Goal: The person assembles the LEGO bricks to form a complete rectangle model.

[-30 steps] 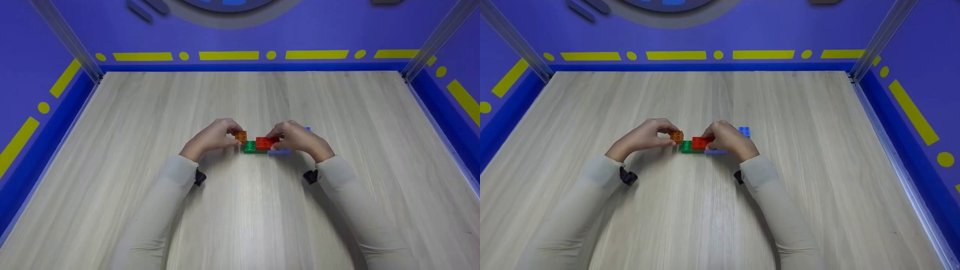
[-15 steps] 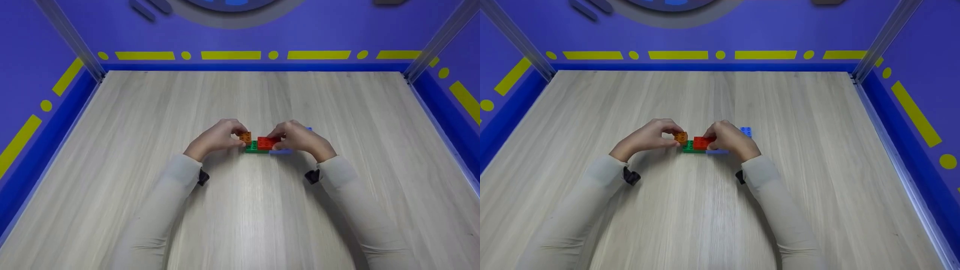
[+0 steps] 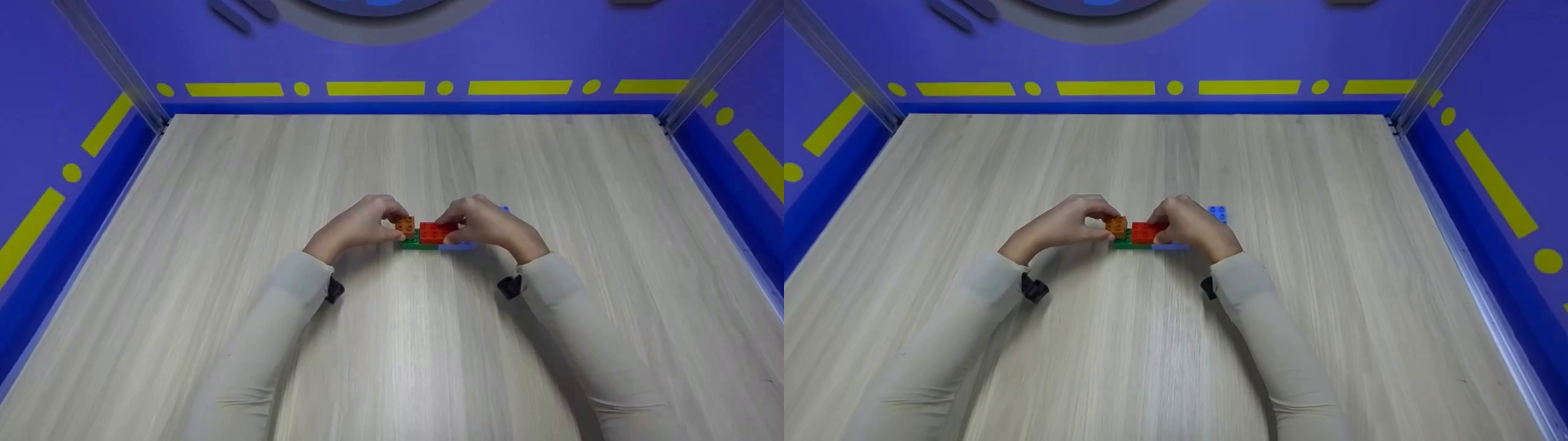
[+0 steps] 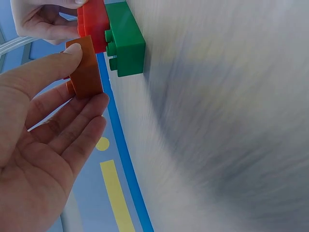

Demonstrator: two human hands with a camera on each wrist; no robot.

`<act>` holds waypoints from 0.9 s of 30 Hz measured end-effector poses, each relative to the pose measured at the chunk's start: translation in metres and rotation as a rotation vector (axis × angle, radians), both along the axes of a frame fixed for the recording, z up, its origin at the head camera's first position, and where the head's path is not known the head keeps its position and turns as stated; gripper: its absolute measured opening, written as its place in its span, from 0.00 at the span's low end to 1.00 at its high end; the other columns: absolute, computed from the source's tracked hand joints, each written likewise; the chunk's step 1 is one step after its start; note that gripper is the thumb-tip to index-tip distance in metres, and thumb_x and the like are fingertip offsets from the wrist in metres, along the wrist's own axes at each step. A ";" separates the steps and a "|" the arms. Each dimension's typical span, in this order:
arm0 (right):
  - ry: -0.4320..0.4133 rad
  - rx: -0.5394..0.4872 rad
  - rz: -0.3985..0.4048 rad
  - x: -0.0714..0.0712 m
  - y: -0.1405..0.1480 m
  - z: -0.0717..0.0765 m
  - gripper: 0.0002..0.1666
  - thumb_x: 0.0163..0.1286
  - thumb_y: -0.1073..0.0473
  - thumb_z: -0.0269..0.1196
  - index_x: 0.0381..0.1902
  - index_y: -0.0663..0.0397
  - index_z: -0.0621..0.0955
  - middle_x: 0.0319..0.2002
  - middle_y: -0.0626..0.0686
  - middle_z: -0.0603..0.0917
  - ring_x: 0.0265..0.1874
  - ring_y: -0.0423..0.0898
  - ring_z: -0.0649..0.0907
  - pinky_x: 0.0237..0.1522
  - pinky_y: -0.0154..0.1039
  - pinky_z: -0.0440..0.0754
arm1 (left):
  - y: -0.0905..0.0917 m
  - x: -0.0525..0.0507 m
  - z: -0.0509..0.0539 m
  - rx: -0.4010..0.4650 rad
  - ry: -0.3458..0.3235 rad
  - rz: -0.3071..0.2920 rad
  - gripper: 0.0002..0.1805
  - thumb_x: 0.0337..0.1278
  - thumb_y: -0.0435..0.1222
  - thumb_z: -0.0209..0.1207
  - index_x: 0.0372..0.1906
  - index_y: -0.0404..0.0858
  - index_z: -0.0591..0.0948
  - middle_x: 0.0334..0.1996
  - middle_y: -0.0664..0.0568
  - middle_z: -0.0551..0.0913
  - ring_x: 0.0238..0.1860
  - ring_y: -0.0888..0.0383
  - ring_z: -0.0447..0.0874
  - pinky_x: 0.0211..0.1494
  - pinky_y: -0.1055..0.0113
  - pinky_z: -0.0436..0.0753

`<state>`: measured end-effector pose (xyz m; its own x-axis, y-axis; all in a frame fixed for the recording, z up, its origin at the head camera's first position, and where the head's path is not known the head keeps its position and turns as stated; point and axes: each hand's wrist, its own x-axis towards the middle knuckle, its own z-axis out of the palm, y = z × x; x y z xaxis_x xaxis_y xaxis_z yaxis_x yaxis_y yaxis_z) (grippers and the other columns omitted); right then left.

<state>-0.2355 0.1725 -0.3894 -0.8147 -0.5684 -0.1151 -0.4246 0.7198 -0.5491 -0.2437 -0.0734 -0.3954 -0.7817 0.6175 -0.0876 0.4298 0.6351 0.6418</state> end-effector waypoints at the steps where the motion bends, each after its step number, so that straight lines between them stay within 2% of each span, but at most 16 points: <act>1: 0.005 -0.003 0.004 0.000 0.000 0.000 0.20 0.55 0.63 0.72 0.48 0.58 0.85 0.43 0.56 0.87 0.35 0.48 0.78 0.38 0.40 0.77 | 0.001 0.000 0.000 -0.001 -0.001 -0.001 0.19 0.56 0.36 0.66 0.53 0.37 0.82 0.48 0.48 0.82 0.51 0.52 0.77 0.59 0.58 0.76; 12: 0.001 -0.009 0.008 -0.001 0.001 -0.001 0.20 0.56 0.63 0.72 0.48 0.58 0.85 0.43 0.56 0.86 0.36 0.48 0.79 0.39 0.41 0.79 | 0.004 0.000 -0.001 -0.015 -0.008 -0.008 0.19 0.56 0.36 0.65 0.53 0.37 0.82 0.48 0.48 0.81 0.52 0.52 0.77 0.59 0.60 0.76; 20: 0.008 -0.019 0.013 0.000 0.001 -0.001 0.20 0.56 0.64 0.72 0.48 0.59 0.85 0.43 0.57 0.87 0.38 0.49 0.80 0.41 0.43 0.80 | 0.007 -0.001 -0.005 -0.027 0.012 -0.033 0.20 0.55 0.37 0.67 0.53 0.37 0.82 0.47 0.47 0.82 0.50 0.52 0.77 0.58 0.60 0.77; 27: 0.005 -0.019 0.007 -0.001 0.001 -0.002 0.20 0.56 0.64 0.72 0.48 0.58 0.85 0.43 0.56 0.87 0.38 0.49 0.80 0.41 0.43 0.80 | 0.008 -0.001 -0.006 -0.033 0.011 -0.023 0.20 0.55 0.37 0.67 0.53 0.38 0.82 0.48 0.48 0.82 0.50 0.52 0.77 0.58 0.60 0.77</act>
<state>-0.2361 0.1737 -0.3911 -0.8113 -0.5759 -0.1004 -0.4322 0.7065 -0.5605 -0.2448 -0.0655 -0.4015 -0.7685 0.6321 -0.0994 0.4514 0.6456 0.6160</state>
